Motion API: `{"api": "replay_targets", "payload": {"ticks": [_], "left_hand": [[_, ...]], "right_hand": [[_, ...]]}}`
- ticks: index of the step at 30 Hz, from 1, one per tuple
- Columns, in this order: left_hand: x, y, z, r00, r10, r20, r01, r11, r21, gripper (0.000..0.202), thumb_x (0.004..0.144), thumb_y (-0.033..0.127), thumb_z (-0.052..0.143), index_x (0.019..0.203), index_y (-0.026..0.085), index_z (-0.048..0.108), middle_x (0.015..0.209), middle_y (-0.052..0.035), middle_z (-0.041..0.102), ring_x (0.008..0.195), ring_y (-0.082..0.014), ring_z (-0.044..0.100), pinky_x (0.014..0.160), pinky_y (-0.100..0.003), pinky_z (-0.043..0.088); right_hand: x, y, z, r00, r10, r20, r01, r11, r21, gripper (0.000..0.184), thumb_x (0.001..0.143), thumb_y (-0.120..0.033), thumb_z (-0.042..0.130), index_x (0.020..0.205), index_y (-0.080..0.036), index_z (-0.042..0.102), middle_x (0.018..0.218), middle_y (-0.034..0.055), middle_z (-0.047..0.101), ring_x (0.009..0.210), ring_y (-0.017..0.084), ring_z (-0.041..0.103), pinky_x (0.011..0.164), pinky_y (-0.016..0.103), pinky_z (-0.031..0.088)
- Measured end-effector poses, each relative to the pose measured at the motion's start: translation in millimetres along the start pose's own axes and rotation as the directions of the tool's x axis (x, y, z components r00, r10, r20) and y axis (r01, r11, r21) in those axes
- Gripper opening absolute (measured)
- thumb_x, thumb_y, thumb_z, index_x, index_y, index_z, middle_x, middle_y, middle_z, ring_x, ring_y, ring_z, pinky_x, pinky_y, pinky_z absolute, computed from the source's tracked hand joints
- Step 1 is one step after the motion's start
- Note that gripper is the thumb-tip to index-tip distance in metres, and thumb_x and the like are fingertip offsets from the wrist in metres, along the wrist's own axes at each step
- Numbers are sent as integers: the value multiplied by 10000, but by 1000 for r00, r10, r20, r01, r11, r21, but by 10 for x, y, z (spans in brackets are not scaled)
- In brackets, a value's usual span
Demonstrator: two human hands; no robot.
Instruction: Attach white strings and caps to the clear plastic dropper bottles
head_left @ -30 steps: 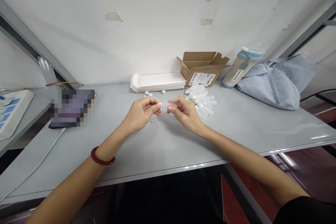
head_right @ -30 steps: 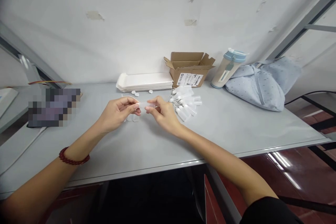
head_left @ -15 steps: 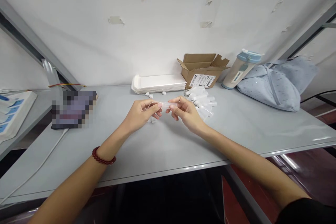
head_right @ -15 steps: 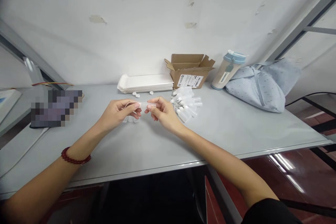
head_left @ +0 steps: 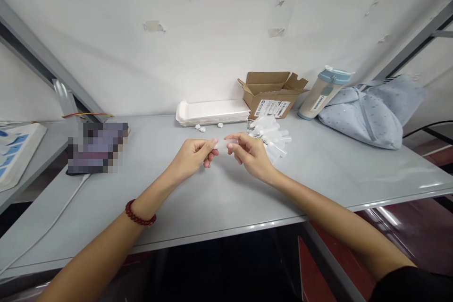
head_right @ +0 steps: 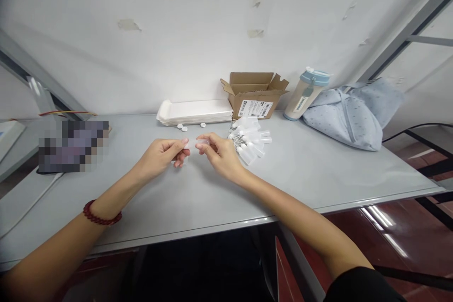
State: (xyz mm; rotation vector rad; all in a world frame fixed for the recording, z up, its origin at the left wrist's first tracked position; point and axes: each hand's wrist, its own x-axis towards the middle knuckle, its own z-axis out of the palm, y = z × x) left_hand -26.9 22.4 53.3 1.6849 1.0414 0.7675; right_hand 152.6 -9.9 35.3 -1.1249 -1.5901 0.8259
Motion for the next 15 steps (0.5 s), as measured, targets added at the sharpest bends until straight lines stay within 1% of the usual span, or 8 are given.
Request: {"api": "replay_targets", "payload": {"ticks": [2,4,7,9,12,15], "left_hand": [[-5,-5,20,999,40,-20,-39,998,44,446,841,527,529,607,157,614,492,4,548,508,-129,531,571,-258,433],[-14,-10,34,996,77,-40,-73,993,93,428,848,508,526,609,160,603,502,-3,565,546,-140,547,572,-252,422],[-27,-25,46,990,127,-61,-115,980,162,389,851,485,528,646,163,602,562,-11,604,562,-139,540,532,-241,394],[-16,-52,42,986,155,-63,-141,971,193,377,852,477,531,657,163,609,578,-12,611,570,-139,540,531,-239,395],[77,-130,-8,981,170,-89,-156,976,150,399,871,482,496,685,156,631,630,-24,630,614,-145,573,592,-248,438],[263,-245,-111,969,141,-203,-138,990,30,457,903,496,412,779,134,662,727,-50,648,677,-157,611,681,-273,476]], "right_hand": [[10,-17,-13,998,60,8,-61,996,68,271,852,-420,551,914,-163,608,640,-19,549,458,80,414,454,238,331],[22,-25,-18,993,112,29,-115,983,142,287,844,-441,553,842,-158,596,628,-25,519,428,70,399,423,236,307],[39,-17,-11,987,144,65,-156,962,225,316,822,-460,570,751,-153,569,629,-27,502,394,60,398,396,237,285],[51,-13,-10,985,155,74,-169,951,259,322,810,-465,578,739,-151,566,630,-28,506,387,59,400,394,237,286],[81,-37,-53,987,157,43,-162,961,223,325,819,-462,564,732,-149,569,613,-24,525,406,66,423,423,238,314],[132,-102,-159,993,94,-76,-90,994,58,304,835,-429,560,746,-140,596,582,-15,546,457,77,450,484,239,347]]}}
